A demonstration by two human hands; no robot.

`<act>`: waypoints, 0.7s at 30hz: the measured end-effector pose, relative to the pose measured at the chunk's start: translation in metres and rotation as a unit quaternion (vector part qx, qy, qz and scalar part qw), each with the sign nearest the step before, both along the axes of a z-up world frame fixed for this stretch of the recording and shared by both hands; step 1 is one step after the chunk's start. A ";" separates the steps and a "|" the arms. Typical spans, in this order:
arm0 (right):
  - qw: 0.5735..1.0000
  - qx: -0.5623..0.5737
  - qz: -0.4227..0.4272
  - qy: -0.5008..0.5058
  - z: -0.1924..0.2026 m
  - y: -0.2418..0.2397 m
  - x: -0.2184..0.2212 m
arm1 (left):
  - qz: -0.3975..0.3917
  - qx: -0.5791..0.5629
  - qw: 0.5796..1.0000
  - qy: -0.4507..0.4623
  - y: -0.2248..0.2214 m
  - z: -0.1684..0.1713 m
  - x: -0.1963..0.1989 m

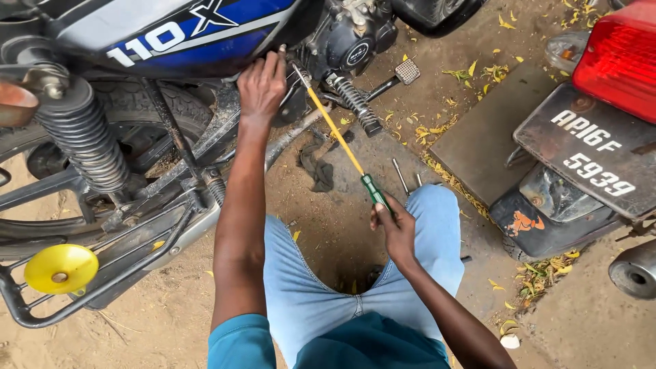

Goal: Using a screwdriver and T-handle wrench to disassemble parts of a motorcycle engine and frame.

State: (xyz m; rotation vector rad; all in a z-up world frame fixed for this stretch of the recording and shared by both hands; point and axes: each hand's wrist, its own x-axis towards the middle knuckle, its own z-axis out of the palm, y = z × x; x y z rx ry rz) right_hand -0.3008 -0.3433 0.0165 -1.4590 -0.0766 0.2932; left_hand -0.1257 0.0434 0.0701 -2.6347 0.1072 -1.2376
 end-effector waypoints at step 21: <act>0.999 0.033 0.026 -0.006 -0.007 0.009 0.029 | 0.062 -0.083 0.990 -0.093 -0.005 -0.014 0.022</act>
